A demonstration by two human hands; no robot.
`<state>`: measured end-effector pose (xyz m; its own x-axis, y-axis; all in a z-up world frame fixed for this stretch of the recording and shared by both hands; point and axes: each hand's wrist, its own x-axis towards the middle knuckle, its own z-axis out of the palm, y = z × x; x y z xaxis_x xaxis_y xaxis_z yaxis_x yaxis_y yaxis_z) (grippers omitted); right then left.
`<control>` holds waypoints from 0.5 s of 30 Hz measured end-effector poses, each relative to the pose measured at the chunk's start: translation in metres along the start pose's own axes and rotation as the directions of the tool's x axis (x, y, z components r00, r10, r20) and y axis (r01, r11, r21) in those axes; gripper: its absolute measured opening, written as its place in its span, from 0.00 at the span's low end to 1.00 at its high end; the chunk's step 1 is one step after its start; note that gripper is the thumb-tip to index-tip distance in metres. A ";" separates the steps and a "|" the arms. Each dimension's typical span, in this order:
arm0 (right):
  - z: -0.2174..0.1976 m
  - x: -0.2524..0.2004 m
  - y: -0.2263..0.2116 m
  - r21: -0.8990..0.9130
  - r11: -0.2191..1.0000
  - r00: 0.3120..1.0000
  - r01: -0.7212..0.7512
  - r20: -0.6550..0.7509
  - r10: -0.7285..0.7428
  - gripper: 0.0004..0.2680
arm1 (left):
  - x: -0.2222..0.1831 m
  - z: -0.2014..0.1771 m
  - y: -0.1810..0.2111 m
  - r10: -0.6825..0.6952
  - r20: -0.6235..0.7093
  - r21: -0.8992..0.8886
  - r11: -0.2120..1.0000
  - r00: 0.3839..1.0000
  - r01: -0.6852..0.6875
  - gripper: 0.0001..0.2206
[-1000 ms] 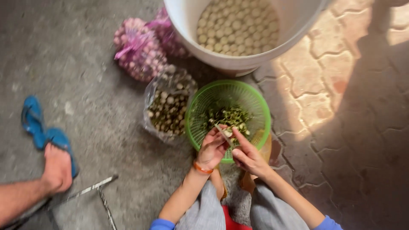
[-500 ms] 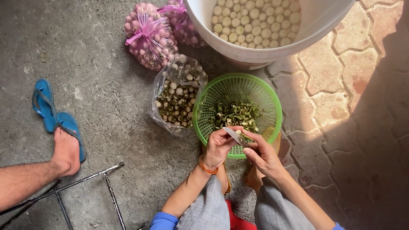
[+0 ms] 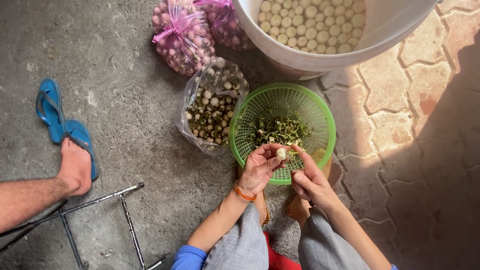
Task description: Peeling shallots one by one using a small knife and placing the cleaned shallots into a bucket of water.
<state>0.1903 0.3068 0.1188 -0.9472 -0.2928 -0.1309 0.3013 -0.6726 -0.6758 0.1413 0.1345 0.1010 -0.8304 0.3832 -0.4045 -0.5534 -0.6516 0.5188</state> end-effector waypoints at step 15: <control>0.035 0.012 -0.022 -0.340 0.843 0.873 -0.418 -0.407 0.269 0.34 | 0.080 -0.120 0.100 0.422 -0.245 0.803 0.593 0.873 -0.061 0.14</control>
<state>0.1763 0.2937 0.1575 -0.7906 -0.1598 -0.5912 0.6124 -0.2136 -0.7612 0.0272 0.0219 0.0297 -0.9424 -0.1011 -0.3189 -0.3295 0.1159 0.9370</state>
